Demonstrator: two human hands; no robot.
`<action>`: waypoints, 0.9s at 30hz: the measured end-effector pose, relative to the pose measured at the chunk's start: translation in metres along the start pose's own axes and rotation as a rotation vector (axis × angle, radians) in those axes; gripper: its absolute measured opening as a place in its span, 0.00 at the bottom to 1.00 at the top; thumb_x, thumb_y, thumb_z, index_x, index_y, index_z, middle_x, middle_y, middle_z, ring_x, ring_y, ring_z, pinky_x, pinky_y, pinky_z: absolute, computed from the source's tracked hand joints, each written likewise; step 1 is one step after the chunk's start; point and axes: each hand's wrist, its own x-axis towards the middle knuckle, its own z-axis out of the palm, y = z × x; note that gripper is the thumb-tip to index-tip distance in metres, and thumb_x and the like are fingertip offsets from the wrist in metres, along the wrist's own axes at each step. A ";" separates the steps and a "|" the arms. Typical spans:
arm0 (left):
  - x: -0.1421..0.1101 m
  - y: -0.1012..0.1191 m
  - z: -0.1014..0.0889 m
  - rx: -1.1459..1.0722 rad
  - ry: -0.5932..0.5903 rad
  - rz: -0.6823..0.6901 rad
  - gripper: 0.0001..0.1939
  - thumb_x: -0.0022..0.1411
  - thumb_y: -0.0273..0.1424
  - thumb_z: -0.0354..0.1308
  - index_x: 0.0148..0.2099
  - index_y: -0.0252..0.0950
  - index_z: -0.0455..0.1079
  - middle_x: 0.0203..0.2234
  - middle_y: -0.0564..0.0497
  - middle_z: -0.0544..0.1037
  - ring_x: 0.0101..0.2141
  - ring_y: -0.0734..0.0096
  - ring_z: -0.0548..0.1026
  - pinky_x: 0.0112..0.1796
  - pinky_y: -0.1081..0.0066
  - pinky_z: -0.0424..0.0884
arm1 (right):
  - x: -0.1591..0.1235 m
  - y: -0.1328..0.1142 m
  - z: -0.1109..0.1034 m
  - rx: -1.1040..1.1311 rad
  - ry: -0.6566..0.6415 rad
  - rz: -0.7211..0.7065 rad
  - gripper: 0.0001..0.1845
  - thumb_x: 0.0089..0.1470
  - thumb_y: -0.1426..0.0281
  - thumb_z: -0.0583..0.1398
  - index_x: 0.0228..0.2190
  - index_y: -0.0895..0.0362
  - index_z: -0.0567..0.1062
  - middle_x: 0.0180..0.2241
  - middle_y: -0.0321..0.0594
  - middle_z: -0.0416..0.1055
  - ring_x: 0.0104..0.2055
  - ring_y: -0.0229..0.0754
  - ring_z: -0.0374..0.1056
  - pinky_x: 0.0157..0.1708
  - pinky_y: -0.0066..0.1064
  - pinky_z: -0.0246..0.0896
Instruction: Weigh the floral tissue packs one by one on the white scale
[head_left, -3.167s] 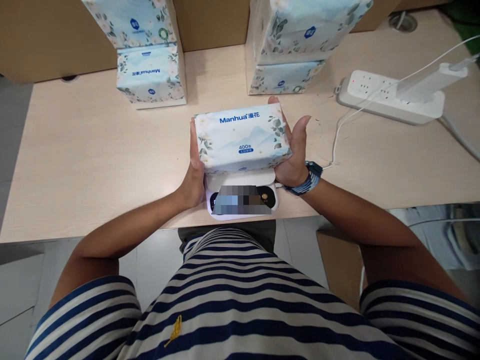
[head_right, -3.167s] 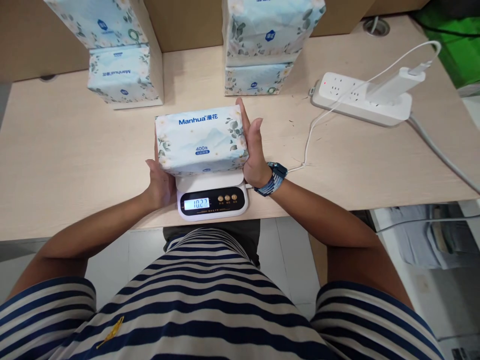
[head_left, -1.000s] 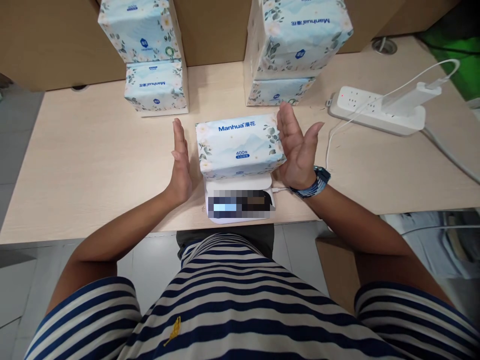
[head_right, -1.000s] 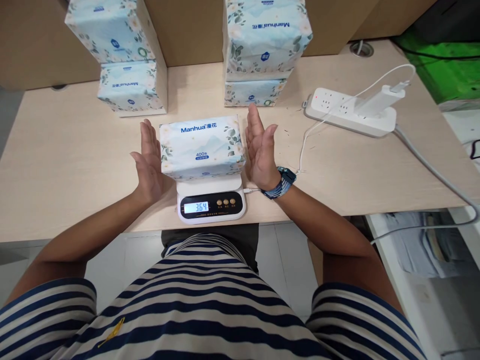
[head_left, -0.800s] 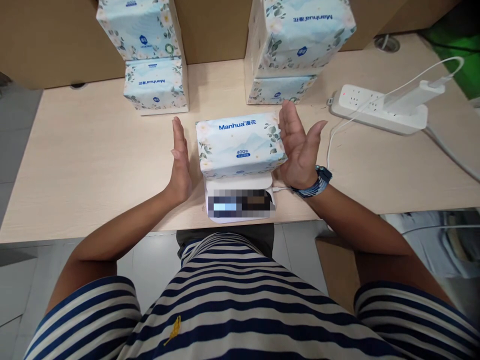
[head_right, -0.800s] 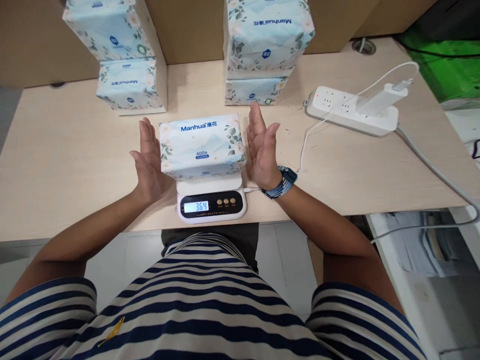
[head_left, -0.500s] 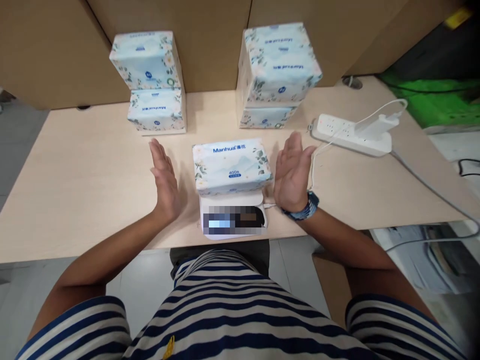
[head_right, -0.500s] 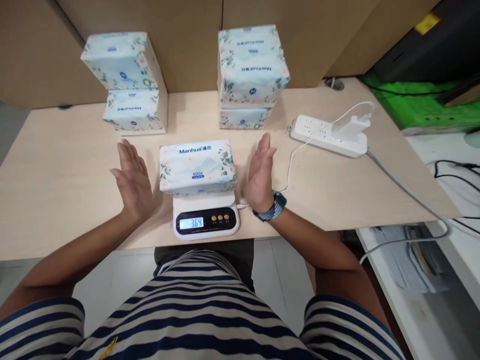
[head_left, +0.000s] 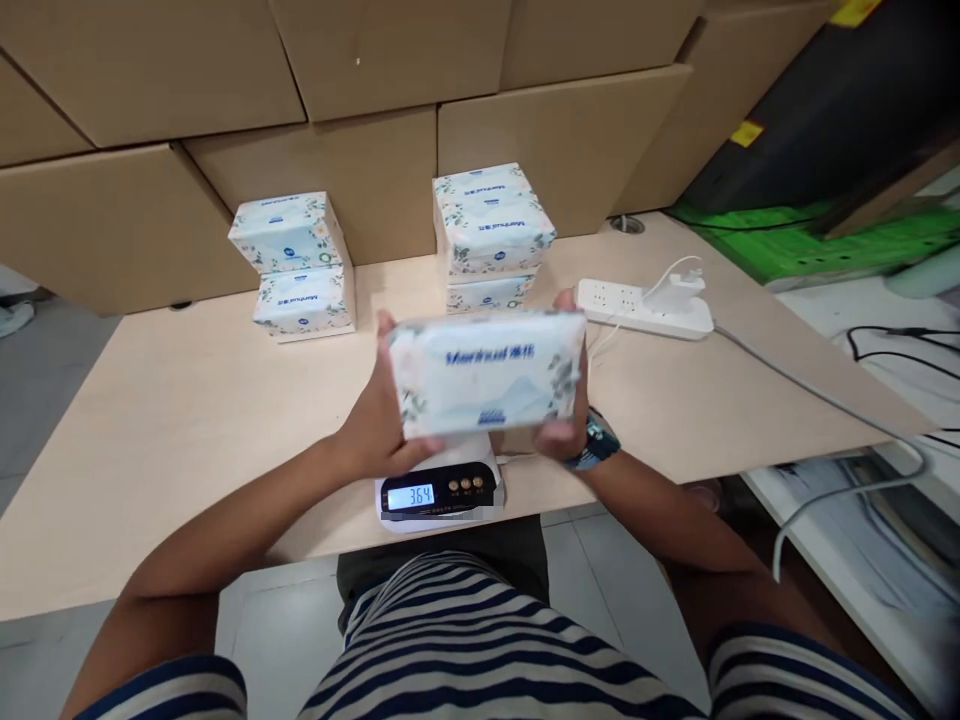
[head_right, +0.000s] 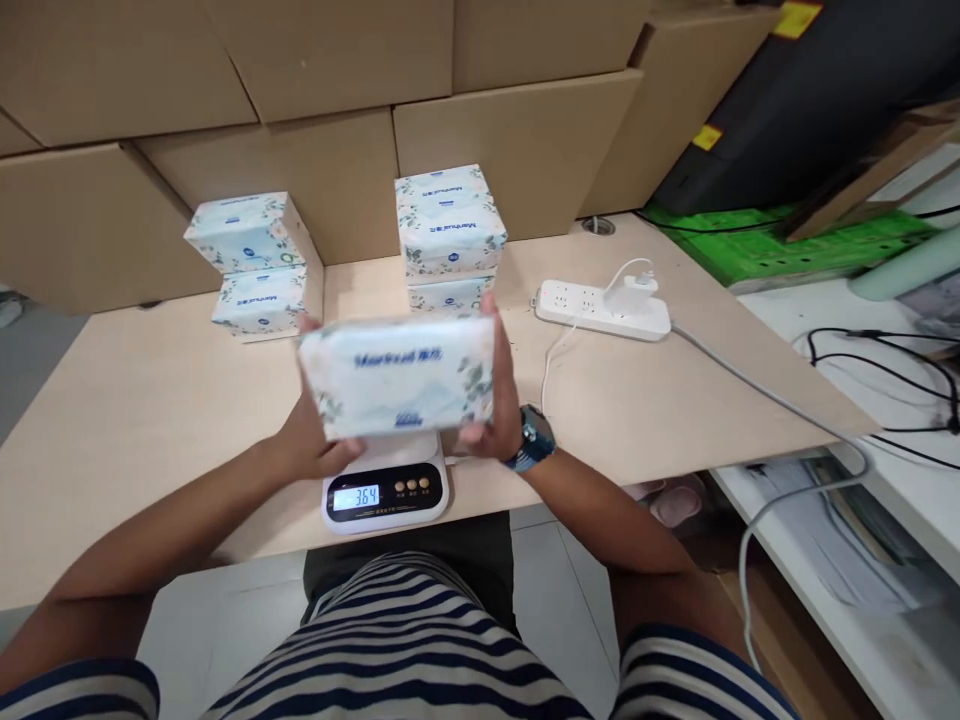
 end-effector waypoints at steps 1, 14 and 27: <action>0.018 -0.002 -0.001 0.035 -0.058 -0.018 0.65 0.63 0.63 0.65 0.84 0.56 0.24 0.84 0.53 0.29 0.82 0.35 0.40 0.81 0.39 0.41 | 0.009 0.002 -0.008 -0.052 0.080 -0.070 0.65 0.46 0.19 0.49 0.78 0.32 0.49 0.81 0.27 0.48 0.85 0.62 0.40 0.83 0.59 0.42; 0.077 -0.039 0.028 -0.052 -0.173 -0.614 0.45 0.69 0.47 0.62 0.81 0.37 0.56 0.77 0.44 0.66 0.75 0.48 0.66 0.75 0.50 0.64 | 0.055 0.056 -0.039 -0.389 0.148 0.281 0.60 0.56 0.31 0.61 0.73 0.60 0.65 0.77 0.60 0.60 0.80 0.62 0.56 0.81 0.58 0.48; 0.080 -0.026 0.017 0.274 -0.199 -0.620 0.26 0.77 0.42 0.54 0.71 0.43 0.74 0.74 0.46 0.70 0.75 0.58 0.67 0.75 0.54 0.61 | 0.045 0.051 -0.028 -0.528 -0.009 0.143 0.43 0.52 0.54 0.74 0.65 0.53 0.72 0.82 0.55 0.39 0.83 0.66 0.46 0.78 0.60 0.54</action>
